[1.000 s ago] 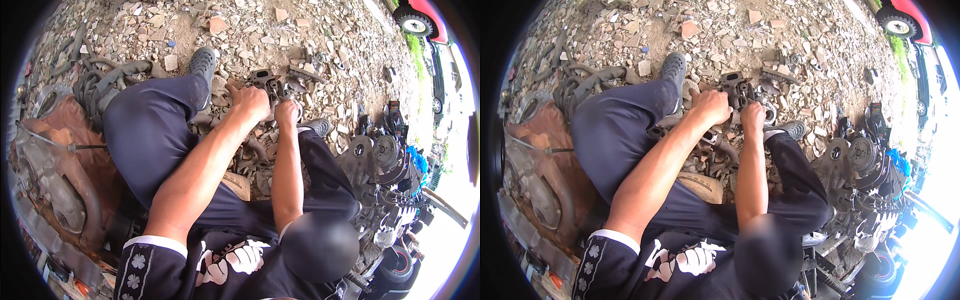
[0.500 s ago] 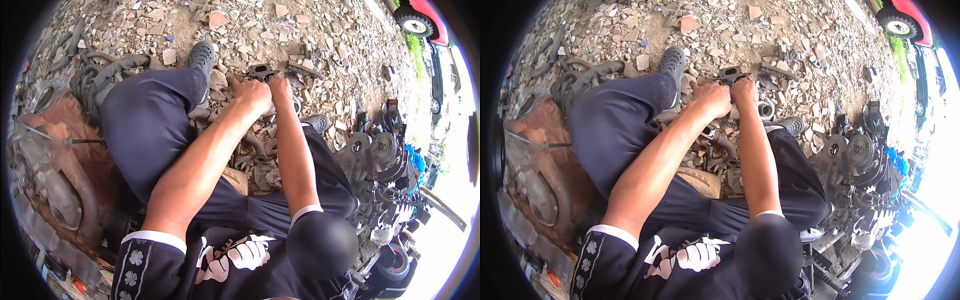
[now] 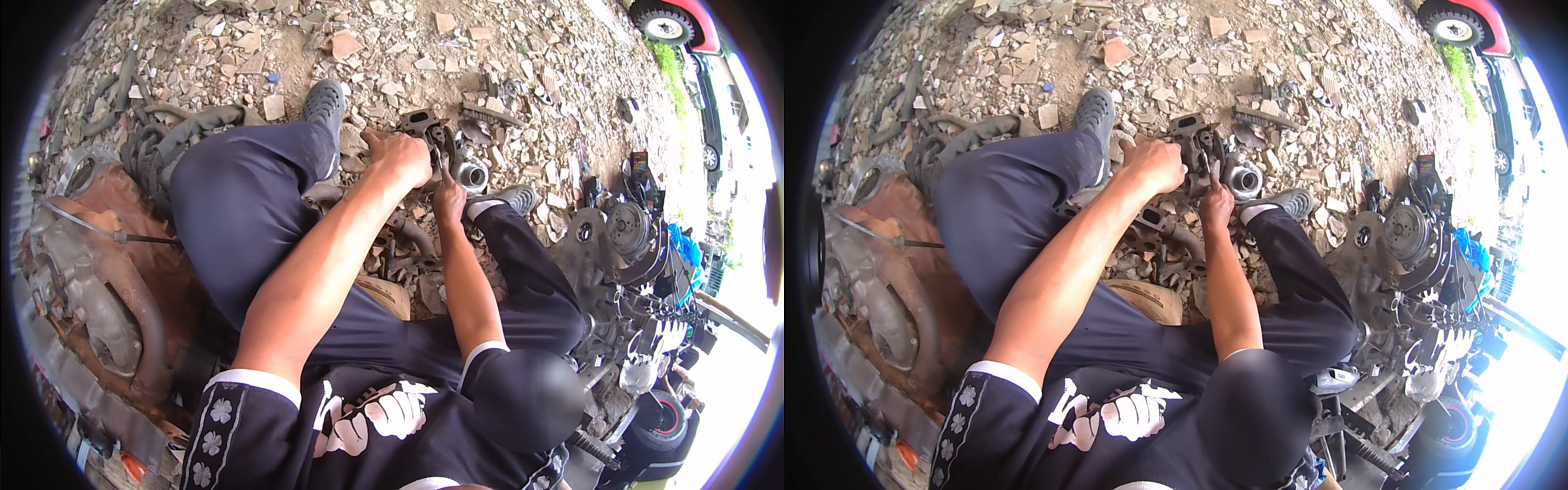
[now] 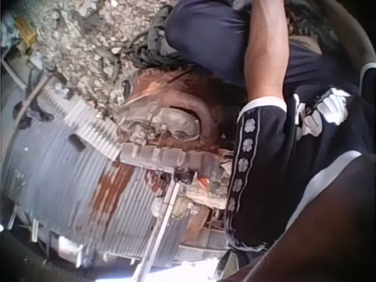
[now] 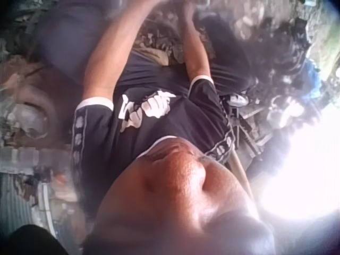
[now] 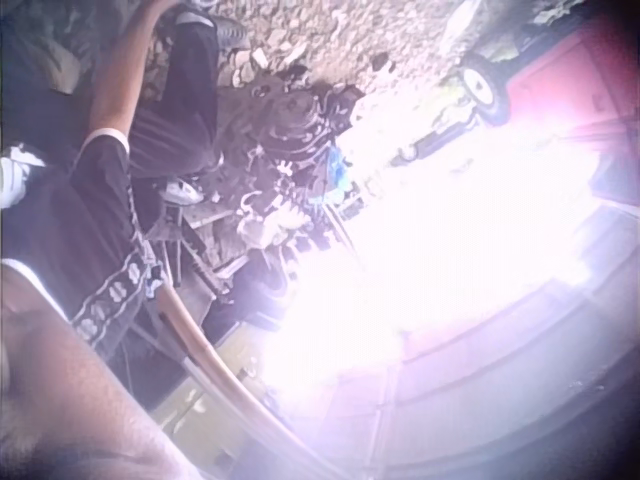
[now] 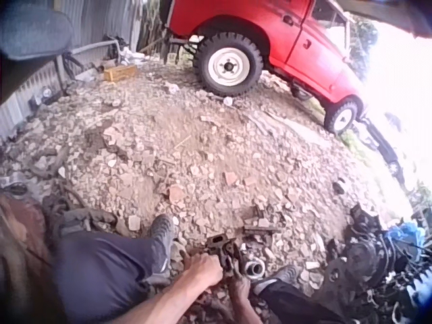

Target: The person sits on the ground and uses a wrench to loosen and tighten bolts on a mechanical part. They repeatedly adjust the part's position and continue working on it with the wrench.

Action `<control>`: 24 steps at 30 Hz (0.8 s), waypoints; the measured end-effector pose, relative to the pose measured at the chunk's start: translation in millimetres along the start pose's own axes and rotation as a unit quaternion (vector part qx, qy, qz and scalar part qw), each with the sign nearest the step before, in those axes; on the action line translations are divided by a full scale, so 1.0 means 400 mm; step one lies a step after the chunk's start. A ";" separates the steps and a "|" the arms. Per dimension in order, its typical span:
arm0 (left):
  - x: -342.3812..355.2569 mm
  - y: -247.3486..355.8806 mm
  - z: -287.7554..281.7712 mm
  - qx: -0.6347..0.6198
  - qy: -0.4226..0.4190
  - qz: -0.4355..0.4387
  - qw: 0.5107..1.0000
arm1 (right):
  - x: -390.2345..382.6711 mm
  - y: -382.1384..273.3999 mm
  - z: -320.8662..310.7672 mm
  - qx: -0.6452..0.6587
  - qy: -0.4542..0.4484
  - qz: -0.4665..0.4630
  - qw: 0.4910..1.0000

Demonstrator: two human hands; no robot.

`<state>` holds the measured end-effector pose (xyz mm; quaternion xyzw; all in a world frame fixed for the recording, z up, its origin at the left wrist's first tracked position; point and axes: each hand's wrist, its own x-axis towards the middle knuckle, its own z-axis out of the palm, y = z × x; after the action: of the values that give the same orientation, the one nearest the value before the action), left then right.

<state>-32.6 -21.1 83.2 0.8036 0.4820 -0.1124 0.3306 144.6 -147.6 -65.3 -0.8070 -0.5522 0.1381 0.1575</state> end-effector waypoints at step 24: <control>-0.020 0.001 -0.034 -0.023 -0.014 -0.027 0.999 | 0.207 -0.224 -0.202 -0.160 -0.086 0.008 0.983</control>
<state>-38.2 -18.2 98.0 0.7810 0.5011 -0.1214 0.3525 129.8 -48.1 40.8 -0.8115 -0.5719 0.1179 -0.0224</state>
